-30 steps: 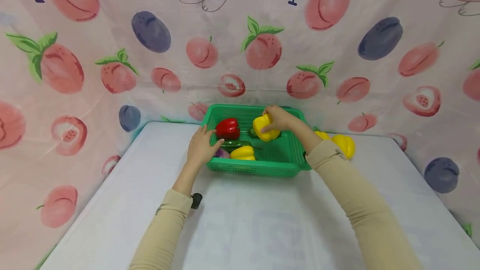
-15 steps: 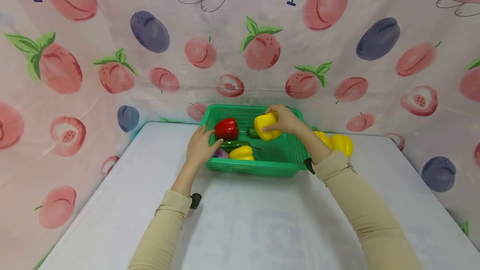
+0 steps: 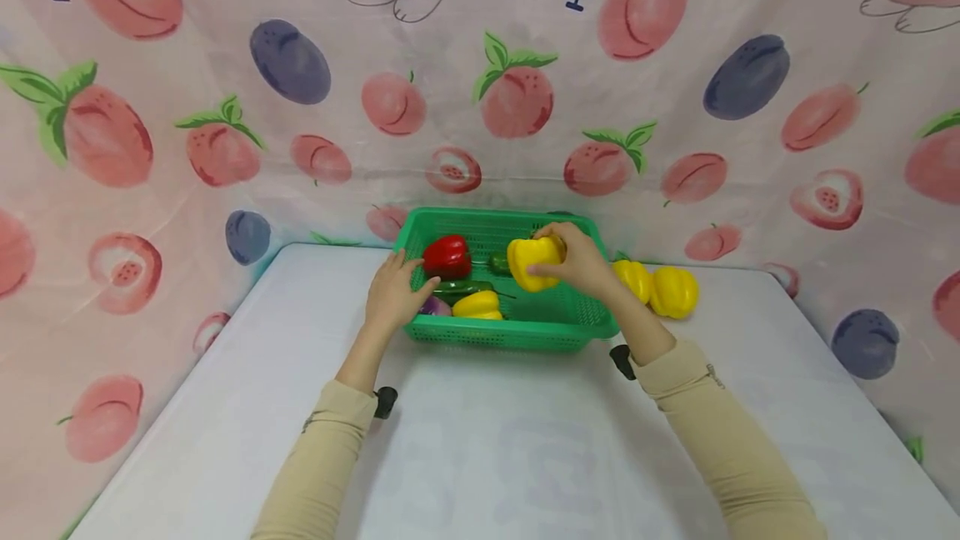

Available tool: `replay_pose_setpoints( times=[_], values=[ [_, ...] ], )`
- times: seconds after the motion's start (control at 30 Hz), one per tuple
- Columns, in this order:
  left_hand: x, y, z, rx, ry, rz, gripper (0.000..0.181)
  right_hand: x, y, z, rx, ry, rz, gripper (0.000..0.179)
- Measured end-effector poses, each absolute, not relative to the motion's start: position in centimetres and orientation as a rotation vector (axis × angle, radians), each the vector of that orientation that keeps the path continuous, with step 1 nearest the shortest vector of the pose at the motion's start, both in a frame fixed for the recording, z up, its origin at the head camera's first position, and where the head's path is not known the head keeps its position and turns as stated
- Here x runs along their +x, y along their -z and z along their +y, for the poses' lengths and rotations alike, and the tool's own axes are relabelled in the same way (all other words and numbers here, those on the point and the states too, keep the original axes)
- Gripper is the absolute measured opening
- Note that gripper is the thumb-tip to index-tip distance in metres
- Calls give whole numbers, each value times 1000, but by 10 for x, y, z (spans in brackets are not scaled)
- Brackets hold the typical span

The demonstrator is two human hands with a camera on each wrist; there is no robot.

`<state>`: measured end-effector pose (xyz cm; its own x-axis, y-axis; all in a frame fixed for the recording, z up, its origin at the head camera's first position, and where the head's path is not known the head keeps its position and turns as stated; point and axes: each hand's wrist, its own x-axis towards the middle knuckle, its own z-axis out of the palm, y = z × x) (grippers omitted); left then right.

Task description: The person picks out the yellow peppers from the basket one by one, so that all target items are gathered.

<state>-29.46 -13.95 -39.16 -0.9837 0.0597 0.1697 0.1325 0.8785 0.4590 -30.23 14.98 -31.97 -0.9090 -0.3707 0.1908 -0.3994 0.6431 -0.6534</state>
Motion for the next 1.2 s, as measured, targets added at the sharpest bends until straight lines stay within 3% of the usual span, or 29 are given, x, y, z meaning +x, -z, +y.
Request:
replay_pose_setpoints(
  times=[1.2],
  values=[
    [-292, 390, -141, -161, 731, -2888, 59, -236, 352, 193, 471, -1337, -2600, 47]
  ],
)
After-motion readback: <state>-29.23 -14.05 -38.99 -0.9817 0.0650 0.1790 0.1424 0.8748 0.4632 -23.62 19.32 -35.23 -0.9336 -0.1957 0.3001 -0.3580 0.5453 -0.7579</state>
